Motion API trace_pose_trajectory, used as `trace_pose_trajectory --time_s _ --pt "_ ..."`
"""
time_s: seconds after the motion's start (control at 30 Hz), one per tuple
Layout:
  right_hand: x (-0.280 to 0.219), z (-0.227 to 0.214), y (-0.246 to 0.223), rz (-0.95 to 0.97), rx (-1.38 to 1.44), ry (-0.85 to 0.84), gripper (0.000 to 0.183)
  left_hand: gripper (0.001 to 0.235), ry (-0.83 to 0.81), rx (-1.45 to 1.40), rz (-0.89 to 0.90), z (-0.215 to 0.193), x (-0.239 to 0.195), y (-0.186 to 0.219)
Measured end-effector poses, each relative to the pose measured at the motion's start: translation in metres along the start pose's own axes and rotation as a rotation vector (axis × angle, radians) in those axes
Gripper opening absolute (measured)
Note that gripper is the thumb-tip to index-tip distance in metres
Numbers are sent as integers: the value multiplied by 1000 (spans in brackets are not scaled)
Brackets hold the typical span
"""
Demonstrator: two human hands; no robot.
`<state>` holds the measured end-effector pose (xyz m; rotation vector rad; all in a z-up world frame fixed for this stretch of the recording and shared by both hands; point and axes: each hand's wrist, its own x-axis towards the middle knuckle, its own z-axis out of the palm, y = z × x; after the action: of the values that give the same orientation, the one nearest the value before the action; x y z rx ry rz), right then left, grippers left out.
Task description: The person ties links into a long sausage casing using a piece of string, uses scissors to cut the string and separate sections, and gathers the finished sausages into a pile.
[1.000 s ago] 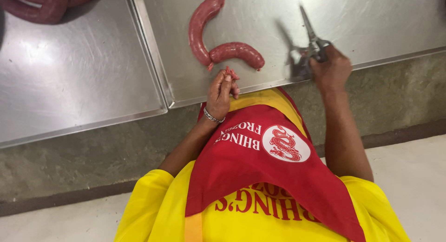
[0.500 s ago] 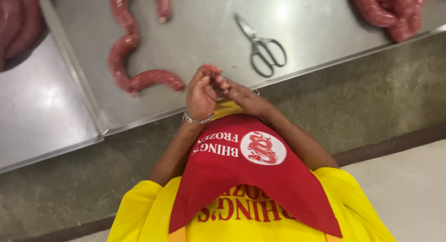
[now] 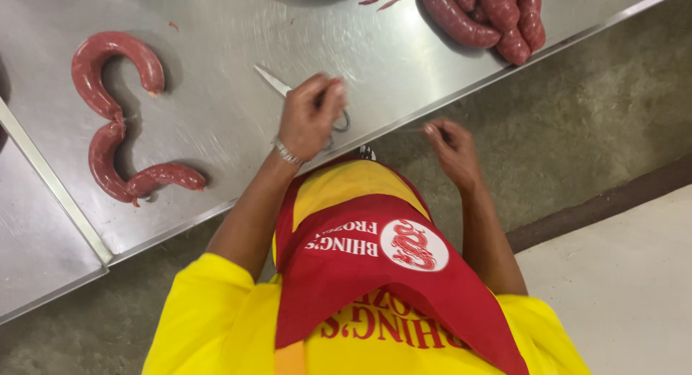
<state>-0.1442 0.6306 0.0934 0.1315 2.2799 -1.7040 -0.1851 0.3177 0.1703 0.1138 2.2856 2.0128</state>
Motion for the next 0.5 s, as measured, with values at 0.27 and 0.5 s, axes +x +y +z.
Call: trace_pose_trajectory --time_s 0.27,0.5 --pt "-22 -13 36 60 195 158 18 38 40 514 367 73 216 -119" --pt "8 18 -1 13 -68 144 19 56 220 587 242 31 165 -169"
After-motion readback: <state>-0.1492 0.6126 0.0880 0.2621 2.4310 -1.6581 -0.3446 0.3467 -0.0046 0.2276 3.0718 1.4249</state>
